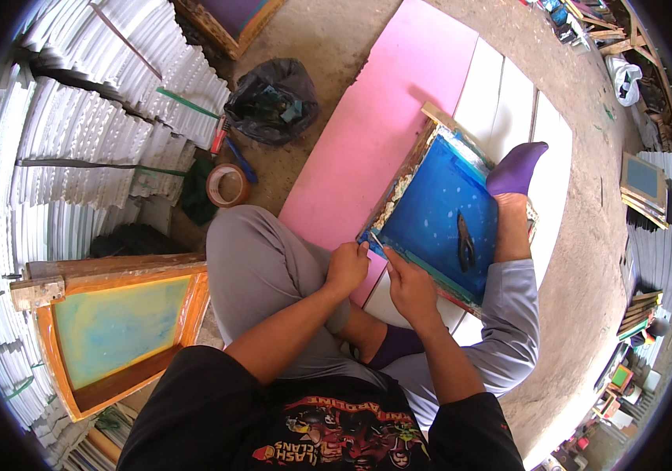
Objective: The person sits on the floor and uses a small tool to scrape or clean the edges of a blue screen printing frame. They then use pliers to adjust or remove parts of the frame's border. The task involves careful manual manipulation of the frame components.
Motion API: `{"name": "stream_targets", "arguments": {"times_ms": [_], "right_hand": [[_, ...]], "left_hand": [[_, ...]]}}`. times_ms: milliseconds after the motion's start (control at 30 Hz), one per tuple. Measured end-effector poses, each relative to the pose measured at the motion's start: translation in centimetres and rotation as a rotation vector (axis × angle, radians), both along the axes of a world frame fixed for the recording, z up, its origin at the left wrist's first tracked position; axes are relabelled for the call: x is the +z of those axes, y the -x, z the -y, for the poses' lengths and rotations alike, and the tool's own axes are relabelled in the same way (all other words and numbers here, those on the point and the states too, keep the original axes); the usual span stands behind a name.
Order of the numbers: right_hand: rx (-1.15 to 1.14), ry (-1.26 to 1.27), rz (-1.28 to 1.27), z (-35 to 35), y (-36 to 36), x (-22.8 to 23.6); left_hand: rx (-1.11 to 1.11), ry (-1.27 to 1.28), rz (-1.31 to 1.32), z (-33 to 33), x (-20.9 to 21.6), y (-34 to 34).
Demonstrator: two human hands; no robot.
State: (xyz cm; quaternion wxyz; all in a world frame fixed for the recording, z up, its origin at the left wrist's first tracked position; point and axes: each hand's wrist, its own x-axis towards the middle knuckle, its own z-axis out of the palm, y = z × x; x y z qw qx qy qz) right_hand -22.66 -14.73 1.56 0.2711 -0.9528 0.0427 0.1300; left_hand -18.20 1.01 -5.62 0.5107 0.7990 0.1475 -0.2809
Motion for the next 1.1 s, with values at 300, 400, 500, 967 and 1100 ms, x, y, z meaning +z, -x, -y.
{"name": "stream_targets", "arguments": {"times_ms": [300,400,500,967,1100], "right_hand": [[0.04,0.259,-0.134,-3.0,-1.1,2.7],[0.013,0.255,-0.145,-3.6,-0.8,2.1],[-0.055,-0.016,-0.145,-2.0,-0.7,0.5],[0.117,0.188,0.217,-0.7,1.8,-4.2],[-0.442,-0.899,-0.244,-0.2,1.0,-5.4]], "left_hand": [[-0.035,-0.081,0.067,0.2,-1.3,0.4],[-0.039,-0.082,0.056,0.3,-0.4,0.1],[-0.035,-0.068,0.086,0.3,-0.6,0.2],[-0.068,-0.075,0.088,-0.4,0.1,-0.2],[-0.063,-0.076,0.123,-0.4,0.3,-0.1]]}}
